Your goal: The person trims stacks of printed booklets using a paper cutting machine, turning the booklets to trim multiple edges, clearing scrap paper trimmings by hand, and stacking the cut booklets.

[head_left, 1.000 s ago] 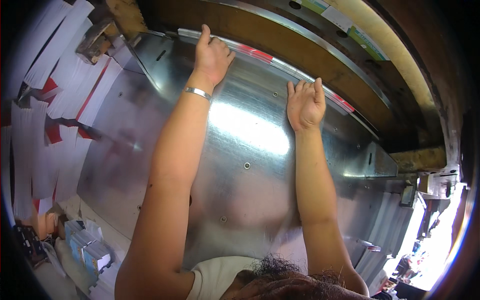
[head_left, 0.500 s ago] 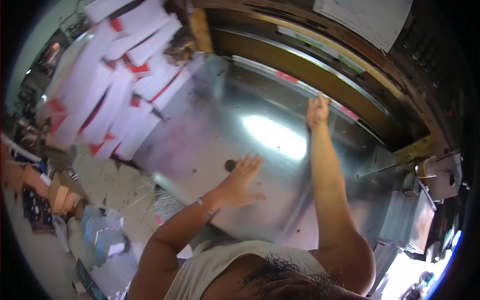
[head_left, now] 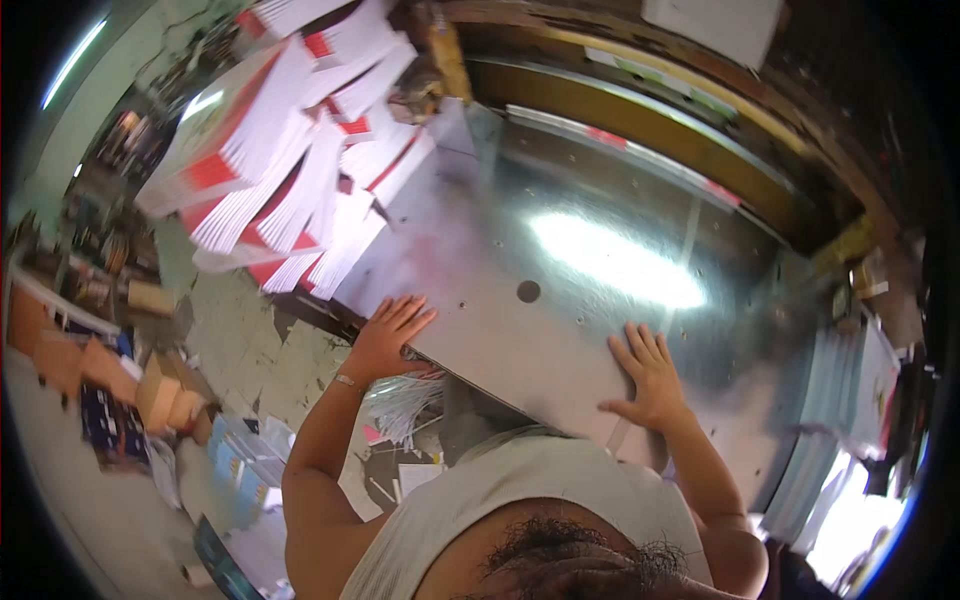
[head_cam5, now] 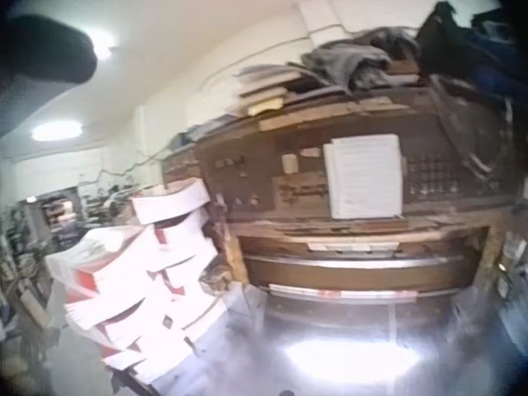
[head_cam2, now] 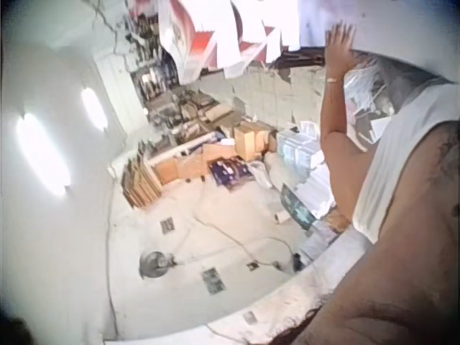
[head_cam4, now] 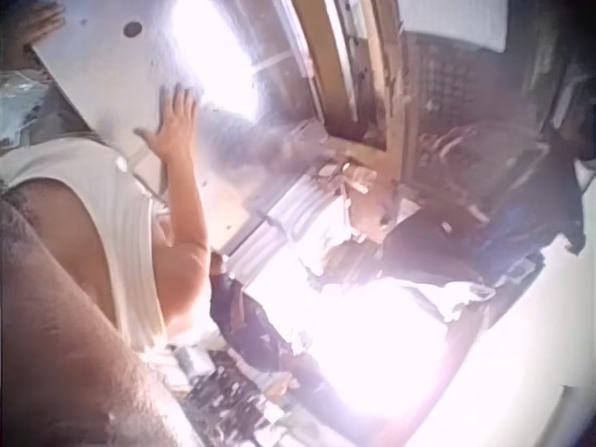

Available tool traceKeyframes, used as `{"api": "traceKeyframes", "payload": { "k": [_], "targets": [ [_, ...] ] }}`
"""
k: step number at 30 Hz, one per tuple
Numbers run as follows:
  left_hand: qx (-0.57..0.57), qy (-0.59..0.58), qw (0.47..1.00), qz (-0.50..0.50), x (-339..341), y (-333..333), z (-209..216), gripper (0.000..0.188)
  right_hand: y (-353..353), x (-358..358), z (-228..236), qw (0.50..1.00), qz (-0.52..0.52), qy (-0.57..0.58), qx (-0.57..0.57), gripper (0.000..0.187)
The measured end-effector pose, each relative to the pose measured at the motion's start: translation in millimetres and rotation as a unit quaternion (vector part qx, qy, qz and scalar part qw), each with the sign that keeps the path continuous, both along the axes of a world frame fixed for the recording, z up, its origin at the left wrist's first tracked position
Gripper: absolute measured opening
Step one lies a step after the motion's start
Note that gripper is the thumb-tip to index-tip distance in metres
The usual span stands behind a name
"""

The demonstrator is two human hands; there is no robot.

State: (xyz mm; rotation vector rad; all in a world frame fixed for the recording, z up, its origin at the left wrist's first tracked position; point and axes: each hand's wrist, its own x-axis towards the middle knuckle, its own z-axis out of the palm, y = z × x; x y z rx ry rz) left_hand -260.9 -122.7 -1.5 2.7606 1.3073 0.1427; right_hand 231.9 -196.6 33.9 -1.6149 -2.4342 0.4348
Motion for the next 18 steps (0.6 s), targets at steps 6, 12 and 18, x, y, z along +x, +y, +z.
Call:
{"api": "traceKeyframes", "payload": {
  "k": [6,12,18],
  "targets": [
    [0.022,-0.031,0.997,-0.068,-18.1,26.0,-11.0,0.089,-119.8,26.7,5.2,0.991,-0.091,-0.056,-0.081,0.106],
    [0.056,-0.034,0.996,-0.061,-28.2,20.5,-26.9,0.089,-145.8,38.6,-4.9,0.979,-0.161,-0.102,-0.077,0.097],
    [0.088,-0.049,0.993,-0.056,-12.2,24.9,-35.6,0.093,-167.2,52.8,-21.0,0.986,-0.114,-0.111,-0.039,0.102]
  ]
}}
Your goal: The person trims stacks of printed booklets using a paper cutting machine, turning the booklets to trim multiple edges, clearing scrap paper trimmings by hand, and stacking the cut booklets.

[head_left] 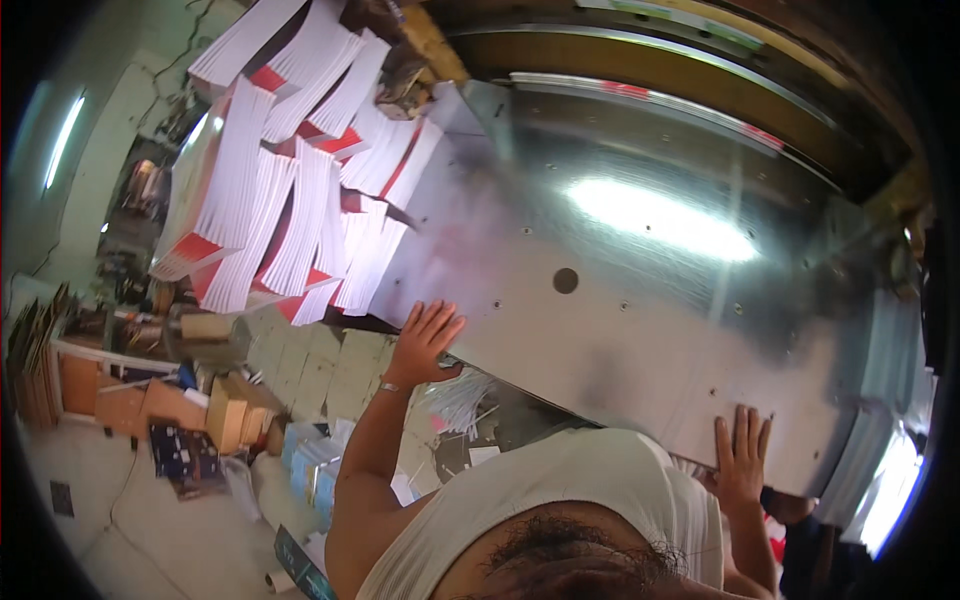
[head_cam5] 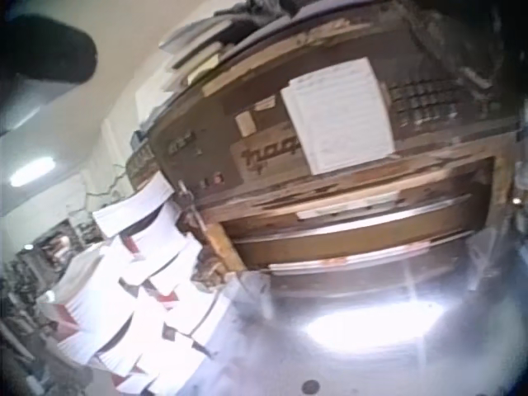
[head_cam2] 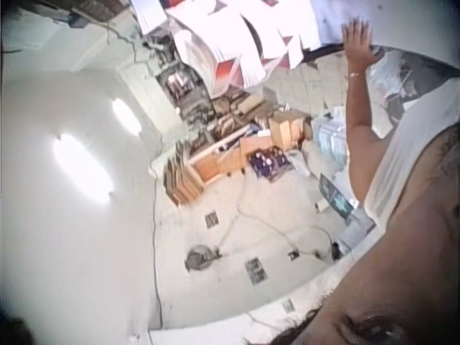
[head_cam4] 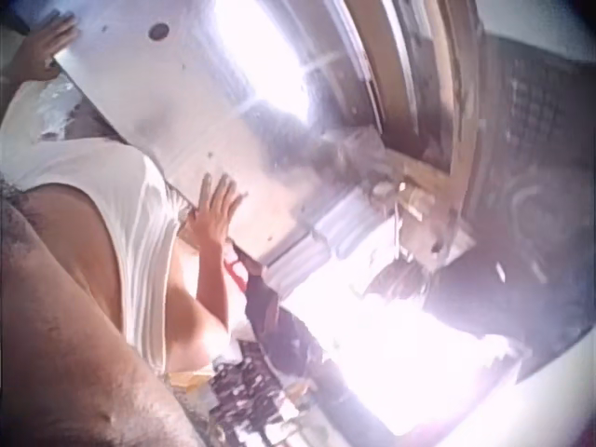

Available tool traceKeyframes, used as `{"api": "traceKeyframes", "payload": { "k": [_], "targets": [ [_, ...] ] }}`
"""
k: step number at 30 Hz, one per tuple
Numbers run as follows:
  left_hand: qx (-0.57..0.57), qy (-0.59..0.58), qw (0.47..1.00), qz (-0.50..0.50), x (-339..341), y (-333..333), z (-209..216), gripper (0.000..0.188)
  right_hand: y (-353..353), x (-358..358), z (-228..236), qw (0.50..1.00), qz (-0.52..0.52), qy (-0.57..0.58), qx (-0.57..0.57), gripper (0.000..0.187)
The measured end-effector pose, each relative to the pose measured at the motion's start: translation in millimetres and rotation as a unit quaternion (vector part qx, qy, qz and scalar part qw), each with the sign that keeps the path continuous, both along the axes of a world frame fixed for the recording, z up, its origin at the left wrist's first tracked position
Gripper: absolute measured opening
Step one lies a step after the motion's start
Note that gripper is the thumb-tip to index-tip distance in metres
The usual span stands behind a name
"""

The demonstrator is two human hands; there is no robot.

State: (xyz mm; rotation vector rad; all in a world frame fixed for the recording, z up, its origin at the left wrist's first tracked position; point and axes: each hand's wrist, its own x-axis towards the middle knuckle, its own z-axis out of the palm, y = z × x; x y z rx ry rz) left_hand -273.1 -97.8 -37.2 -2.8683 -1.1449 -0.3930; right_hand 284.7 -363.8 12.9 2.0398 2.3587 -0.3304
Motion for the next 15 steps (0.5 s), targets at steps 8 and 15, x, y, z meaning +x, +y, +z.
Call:
{"api": "traceKeyframes", "payload": {
  "k": [8,15],
  "targets": [
    [-0.009,0.027,0.999,0.041,-17.5,-10.7,-0.8,0.094,3.9,3.5,-17.0,0.995,0.018,-0.066,0.068,0.088],
    [-0.037,0.045,0.998,0.040,-7.6,-10.2,3.8,0.096,8.7,5.7,-20.6,0.990,0.043,-0.029,0.128,0.055]
  ]
}}
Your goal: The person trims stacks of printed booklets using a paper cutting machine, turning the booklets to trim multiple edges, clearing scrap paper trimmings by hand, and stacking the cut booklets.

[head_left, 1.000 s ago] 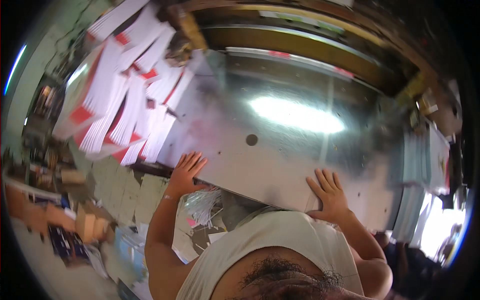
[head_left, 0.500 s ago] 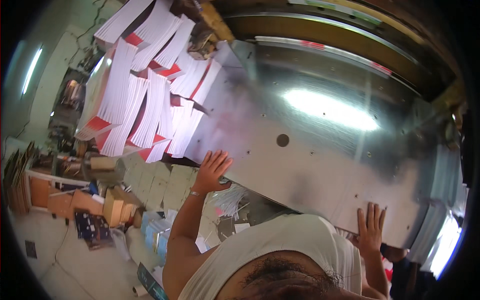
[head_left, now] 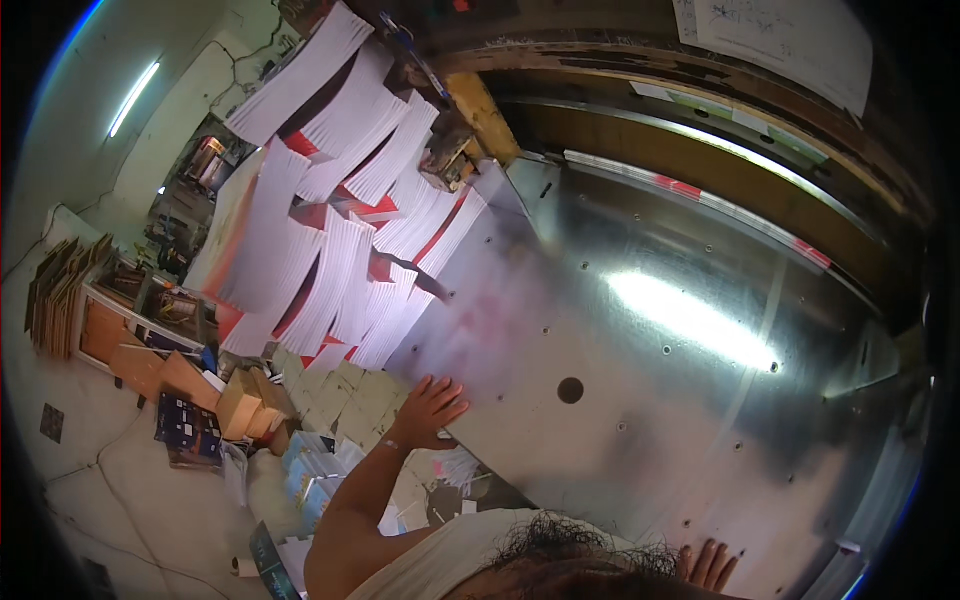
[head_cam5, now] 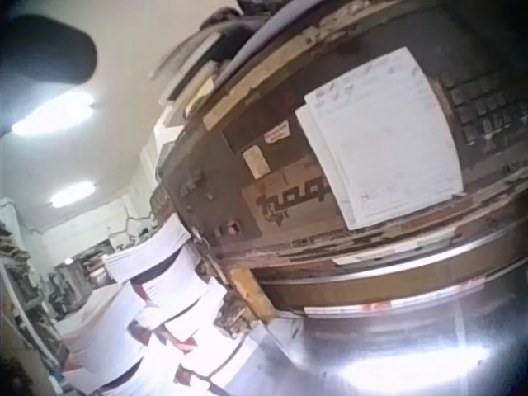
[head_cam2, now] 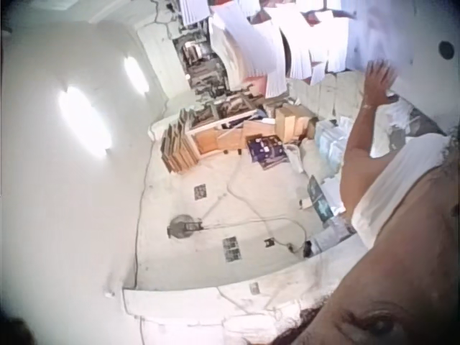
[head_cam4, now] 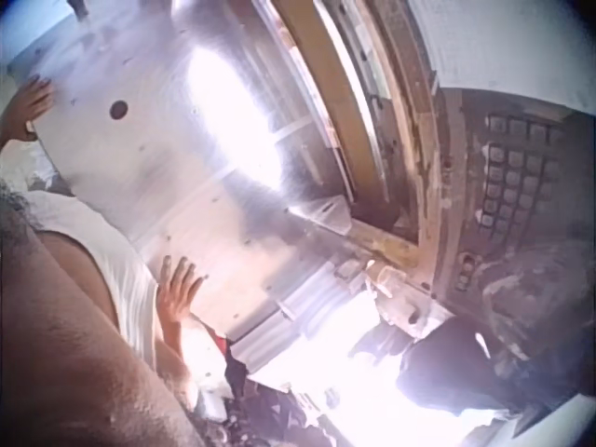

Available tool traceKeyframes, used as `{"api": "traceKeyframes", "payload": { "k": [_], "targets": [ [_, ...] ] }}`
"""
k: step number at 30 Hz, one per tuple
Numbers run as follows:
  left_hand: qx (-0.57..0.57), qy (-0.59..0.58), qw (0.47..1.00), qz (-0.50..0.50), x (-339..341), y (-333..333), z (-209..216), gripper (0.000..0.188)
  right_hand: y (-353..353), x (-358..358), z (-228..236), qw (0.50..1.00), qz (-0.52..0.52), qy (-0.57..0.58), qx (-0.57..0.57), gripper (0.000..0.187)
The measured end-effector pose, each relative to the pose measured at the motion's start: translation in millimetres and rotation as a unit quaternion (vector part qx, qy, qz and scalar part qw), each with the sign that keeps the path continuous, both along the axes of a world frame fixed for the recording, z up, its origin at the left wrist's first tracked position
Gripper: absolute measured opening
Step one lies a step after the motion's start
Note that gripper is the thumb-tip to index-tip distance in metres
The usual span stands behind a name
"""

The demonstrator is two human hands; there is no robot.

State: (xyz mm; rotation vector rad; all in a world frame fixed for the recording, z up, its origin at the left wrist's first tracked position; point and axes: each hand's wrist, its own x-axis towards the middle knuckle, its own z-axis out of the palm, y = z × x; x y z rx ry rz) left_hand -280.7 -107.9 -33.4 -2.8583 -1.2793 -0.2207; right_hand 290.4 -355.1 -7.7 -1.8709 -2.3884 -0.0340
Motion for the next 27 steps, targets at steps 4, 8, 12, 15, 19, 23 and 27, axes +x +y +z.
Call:
{"api": "traceKeyframes", "payload": {
  "k": [4,8,12,15,19,23,27],
  "targets": [
    [0.014,0.024,1.000,0.003,-7.3,2.4,-1.0,0.091,-2.6,8.0,-16.6,0.997,0.016,-0.073,-0.003,0.055],
    [0.021,0.020,1.000,0.007,-6.9,5.5,-1.3,0.092,1.3,15.1,-26.4,0.992,0.022,-0.118,0.028,0.055],
    [0.010,0.031,0.999,0.014,-2.5,-0.4,2.0,0.094,8.5,17.4,-6.7,0.989,0.045,-0.143,0.002,0.056],
    [0.007,0.035,0.999,0.012,0.9,-4.8,2.5,0.095,13.1,4.6,20.4,0.954,-0.023,-0.135,-0.266,0.044],
    [-0.029,0.036,0.999,0.005,2.5,-4.9,0.0,0.097,1.3,1.6,22.8,0.981,-0.009,-0.133,-0.142,0.051],
    [-0.013,0.037,0.999,0.004,-6.0,-0.9,-8.1,0.094,-19.7,16.1,-43.3,0.973,0.020,-0.202,0.113,0.064],
    [0.024,-0.022,0.999,-0.013,-11.1,-0.5,-5.6,0.089,6.6,-12.2,12.7,0.997,-0.061,0.024,-0.039,0.079]
  ]
}}
